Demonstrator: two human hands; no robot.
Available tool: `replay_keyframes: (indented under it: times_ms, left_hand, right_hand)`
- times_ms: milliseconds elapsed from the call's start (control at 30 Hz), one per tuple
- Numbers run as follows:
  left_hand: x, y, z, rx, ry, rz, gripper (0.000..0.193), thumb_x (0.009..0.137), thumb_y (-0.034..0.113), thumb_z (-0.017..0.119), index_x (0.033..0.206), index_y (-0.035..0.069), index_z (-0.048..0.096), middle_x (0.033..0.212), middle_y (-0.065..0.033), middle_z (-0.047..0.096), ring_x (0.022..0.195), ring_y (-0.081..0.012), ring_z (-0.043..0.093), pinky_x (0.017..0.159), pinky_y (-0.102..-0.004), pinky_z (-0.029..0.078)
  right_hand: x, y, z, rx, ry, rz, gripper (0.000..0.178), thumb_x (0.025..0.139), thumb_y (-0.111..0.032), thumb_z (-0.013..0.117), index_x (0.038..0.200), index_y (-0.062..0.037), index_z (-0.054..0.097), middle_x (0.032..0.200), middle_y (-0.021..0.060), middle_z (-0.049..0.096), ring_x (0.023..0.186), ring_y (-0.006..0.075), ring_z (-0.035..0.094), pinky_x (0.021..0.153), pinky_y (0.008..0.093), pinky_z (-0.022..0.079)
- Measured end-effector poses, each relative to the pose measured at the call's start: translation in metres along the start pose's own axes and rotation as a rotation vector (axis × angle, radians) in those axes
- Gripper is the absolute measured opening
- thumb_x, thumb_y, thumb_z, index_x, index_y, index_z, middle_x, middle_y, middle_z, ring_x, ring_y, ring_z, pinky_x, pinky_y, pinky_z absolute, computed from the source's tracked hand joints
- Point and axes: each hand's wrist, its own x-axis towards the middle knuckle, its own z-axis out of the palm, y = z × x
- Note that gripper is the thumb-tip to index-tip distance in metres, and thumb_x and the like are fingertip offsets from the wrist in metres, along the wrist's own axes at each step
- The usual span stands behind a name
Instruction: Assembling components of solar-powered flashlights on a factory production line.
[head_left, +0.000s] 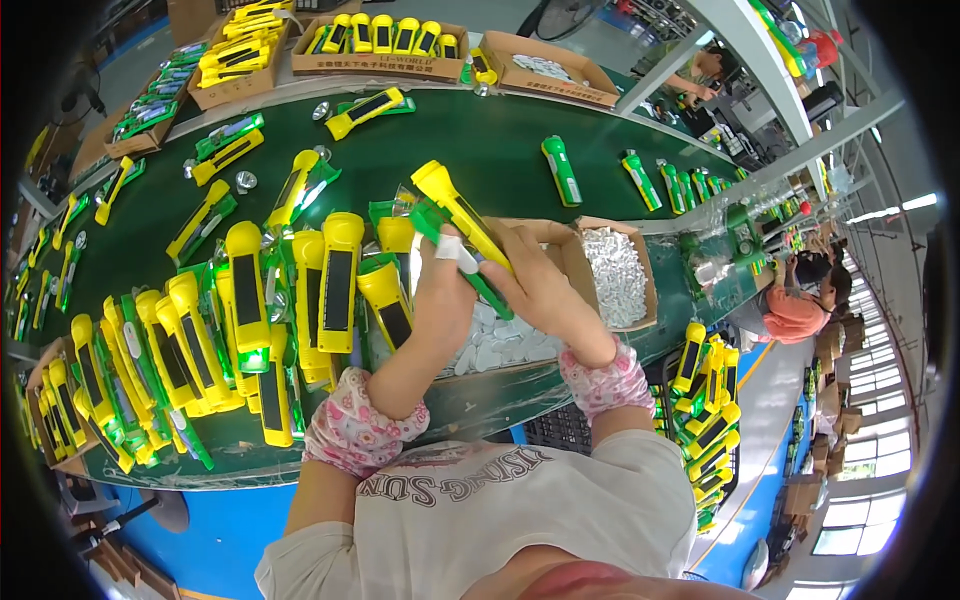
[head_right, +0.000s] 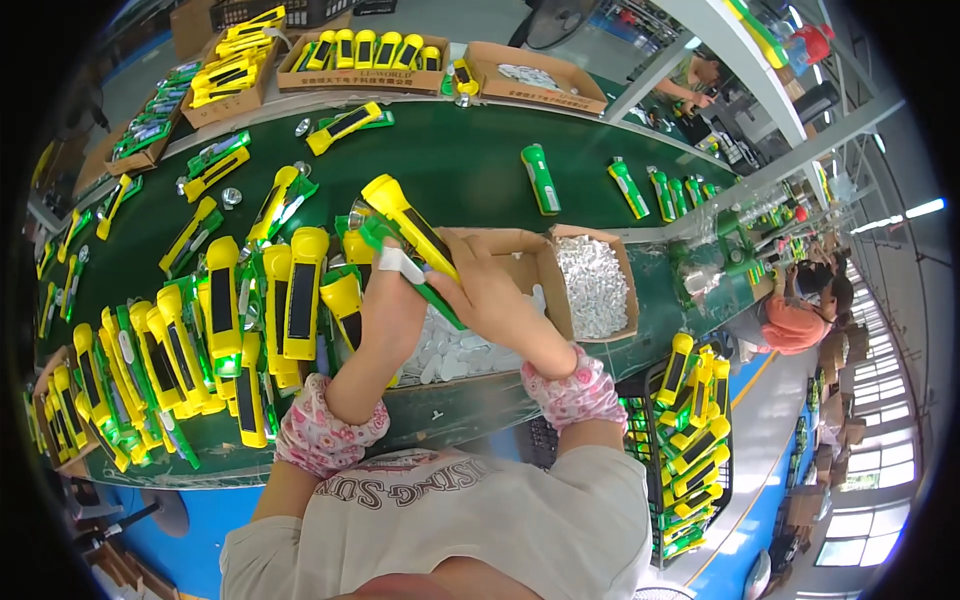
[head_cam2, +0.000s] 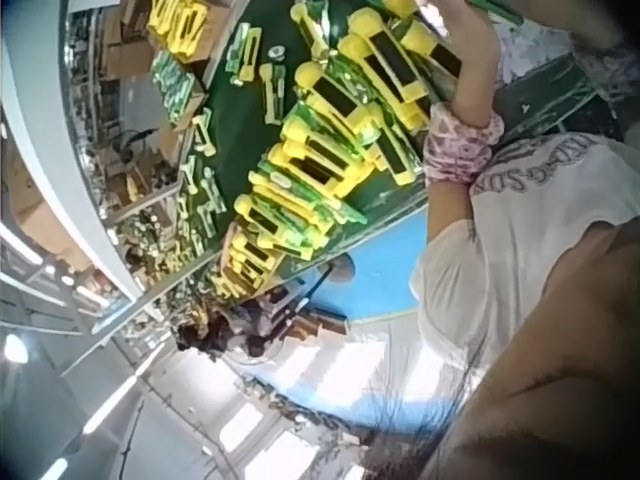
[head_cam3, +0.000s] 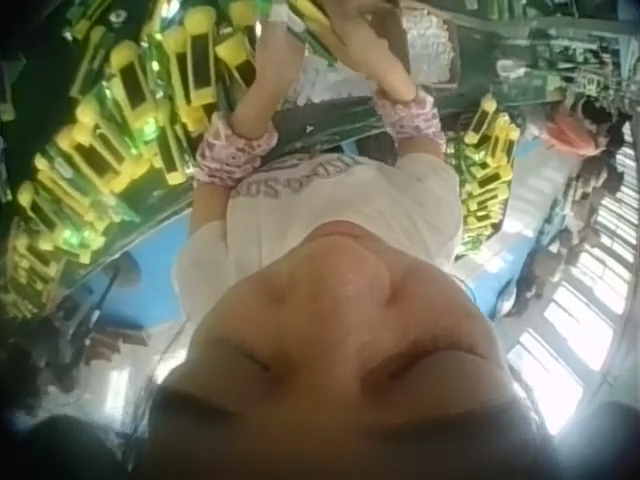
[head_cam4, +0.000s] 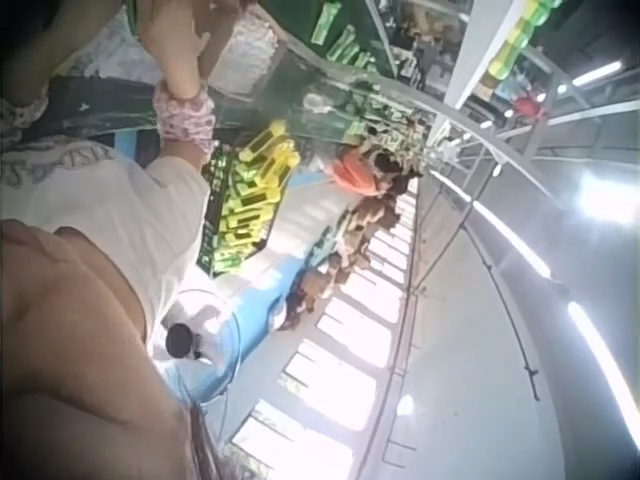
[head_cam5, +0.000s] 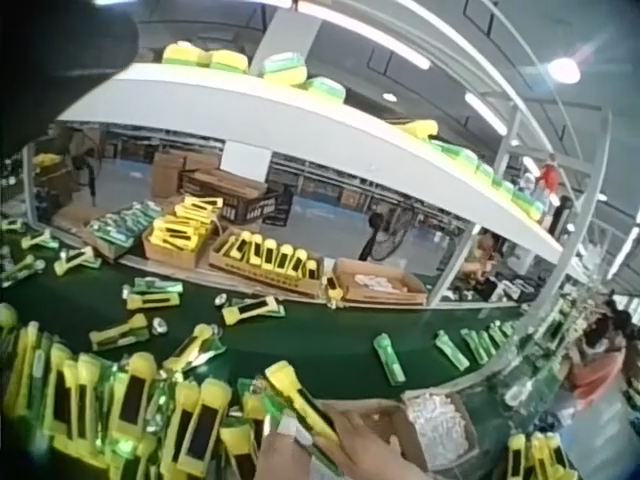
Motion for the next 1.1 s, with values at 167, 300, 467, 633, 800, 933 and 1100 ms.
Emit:
replay_keyframes:
  times_ms: [167, 300, 467, 633, 800, 933, 1100]
  left_hand:
    - [0.003, 0.018, -0.006, -0.75, 0.121, -0.218, 0.031, 0.101, 0.026, 0.052, 0.126, 0.008, 0.046, 0.096, -0.0002, 0.054, 0.079, -0.0078, 0.051, 0.064, -0.0243, 0.042]
    - [0.009, 0.013, -0.009, -1.256, 0.134, -0.557, 0.028, 0.104, 0.027, 0.045, 0.121, 0.006, 0.049, 0.098, -0.0018, 0.056, 0.081, -0.0092, 0.052, 0.069, -0.0258, 0.044]
    - [0.011, 0.005, -0.013, -1.21, 0.15, -0.6, 0.024, 0.105, 0.022, 0.042, 0.113, 0.002, 0.053, 0.1, -0.0064, 0.059, 0.089, -0.0135, 0.057, 0.076, -0.0284, 0.049]
    - [0.009, -0.004, -0.006, -1.048, 0.169, -0.486, 0.017, 0.101, 0.014, 0.047, 0.112, 0.003, 0.053, 0.101, -0.0062, 0.06, 0.089, -0.0148, 0.059, 0.077, -0.0283, 0.049]
    - [0.015, 0.01, -0.008, -1.205, 0.213, -0.503, 0.015, 0.096, 0.013, 0.05, 0.11, 0.006, 0.05, 0.092, 0.0004, 0.053, 0.08, -0.0071, 0.05, 0.07, -0.0244, 0.042]
    - [0.015, 0.013, -0.008, -1.468, 0.192, -0.574, 0.023, 0.097, 0.014, 0.049, 0.118, 0.006, 0.047, 0.103, -0.0022, 0.055, 0.093, -0.0109, 0.054, 0.081, -0.0281, 0.044]
    - [0.004, 0.007, 0.003, -1.185, 0.176, -0.384, 0.028, 0.097, 0.013, 0.054, 0.122, 0.004, 0.046, 0.11, -0.0061, 0.057, 0.105, -0.0162, 0.057, 0.092, -0.0304, 0.045]
  right_hand:
    - [-0.01, 0.011, 0.009, -0.069, 0.195, -0.079, 0.045, 0.097, -0.02, 0.055, 0.135, 0.0033, 0.045, 0.114, 0.0247, 0.057, 0.1, 0.0387, 0.06, 0.091, 0.0409, 0.047]
    - [-0.012, 0.037, 0.018, 0.244, 0.203, -0.063, 0.038, 0.099, -0.019, 0.051, 0.129, 0.0025, 0.052, 0.107, 0.0197, 0.061, 0.096, 0.0312, 0.062, 0.085, 0.0366, 0.048]
    - [-0.015, 0.031, 0.021, 0.285, 0.178, -0.016, 0.045, 0.103, -0.026, 0.04, 0.13, 0.0089, 0.051, 0.122, 0.021, 0.062, 0.112, 0.0275, 0.061, 0.096, 0.036, 0.047]
    - [-0.011, 0.007, 0.03, 0.096, 0.353, -0.11, 0.034, 0.097, -0.018, 0.052, 0.125, -0.0014, 0.059, 0.088, 0.0175, 0.061, 0.071, 0.0297, 0.06, 0.064, 0.0357, 0.048]
    - [-0.018, -0.002, 0.029, -0.074, 0.303, -0.056, 0.039, 0.094, -0.016, 0.056, 0.131, -0.0048, 0.058, 0.08, 0.0142, 0.052, 0.062, 0.0259, 0.054, 0.057, 0.0343, 0.046]
    - [-0.021, 0.007, 0.029, -0.053, 0.268, -0.065, 0.049, 0.088, -0.01, 0.064, 0.136, -0.0072, 0.056, 0.082, 0.0118, 0.046, 0.063, 0.0221, 0.05, 0.058, 0.0327, 0.045]
    - [-0.023, 0.006, 0.046, -0.053, 0.268, -0.049, 0.053, 0.084, -0.005, 0.067, 0.135, -0.0008, 0.055, 0.092, 0.0134, 0.048, 0.073, 0.0221, 0.048, 0.066, 0.0319, 0.044]
